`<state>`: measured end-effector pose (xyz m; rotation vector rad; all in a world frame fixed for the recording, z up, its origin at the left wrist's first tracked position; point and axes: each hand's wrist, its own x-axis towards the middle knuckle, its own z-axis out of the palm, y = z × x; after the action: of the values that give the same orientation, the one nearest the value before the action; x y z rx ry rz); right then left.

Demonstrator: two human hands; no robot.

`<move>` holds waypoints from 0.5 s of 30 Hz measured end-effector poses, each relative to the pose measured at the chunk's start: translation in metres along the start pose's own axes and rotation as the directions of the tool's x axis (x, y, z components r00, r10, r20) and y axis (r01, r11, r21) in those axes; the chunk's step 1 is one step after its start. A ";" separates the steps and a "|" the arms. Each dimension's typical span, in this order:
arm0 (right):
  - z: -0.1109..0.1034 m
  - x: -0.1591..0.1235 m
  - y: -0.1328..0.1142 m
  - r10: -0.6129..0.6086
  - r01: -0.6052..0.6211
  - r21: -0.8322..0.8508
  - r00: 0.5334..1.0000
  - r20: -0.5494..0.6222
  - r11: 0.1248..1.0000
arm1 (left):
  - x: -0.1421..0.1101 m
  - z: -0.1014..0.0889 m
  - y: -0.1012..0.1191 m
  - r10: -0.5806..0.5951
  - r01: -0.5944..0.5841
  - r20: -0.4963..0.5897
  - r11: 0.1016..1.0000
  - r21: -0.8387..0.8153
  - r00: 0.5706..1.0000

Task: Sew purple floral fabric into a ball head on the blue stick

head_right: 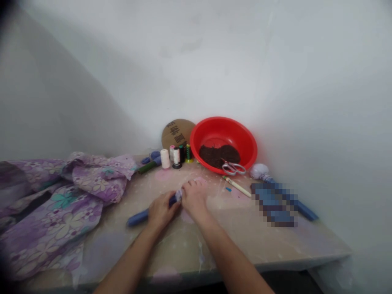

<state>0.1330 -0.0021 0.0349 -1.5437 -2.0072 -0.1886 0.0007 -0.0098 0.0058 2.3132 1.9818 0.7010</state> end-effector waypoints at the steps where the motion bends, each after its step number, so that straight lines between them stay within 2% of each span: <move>1: -0.001 0.006 -0.002 -0.040 0.041 -0.036 0.999 0.035 0.998 | 0.000 0.000 0.000 0.003 -0.003 -0.001 1.000 -0.005 1.000; 5: -0.002 0.024 -0.011 -0.138 0.170 -0.135 0.966 0.218 0.976 | 0.000 -0.001 0.000 0.021 -0.021 -0.011 1.000 -0.012 1.000; 9: -0.003 0.038 -0.019 -0.135 0.202 -0.146 0.917 0.375 0.968 | -0.001 -0.001 -0.002 0.015 -0.015 0.003 0.999 -0.030 1.000; 11: -0.003 0.044 -0.019 -0.122 0.187 -0.129 0.910 0.396 0.974 | -0.001 -0.001 -0.002 0.013 -0.013 0.005 0.999 -0.041 1.000; 15: 0.002 0.054 -0.015 -0.106 0.136 -0.070 0.938 0.329 0.988 | -0.001 0.000 -0.002 0.014 -0.014 -0.016 0.999 -0.045 1.000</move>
<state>0.1104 0.0395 0.0657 -1.5916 -2.3842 -0.0779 -0.0010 -0.0105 0.0050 2.3055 1.9372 0.7594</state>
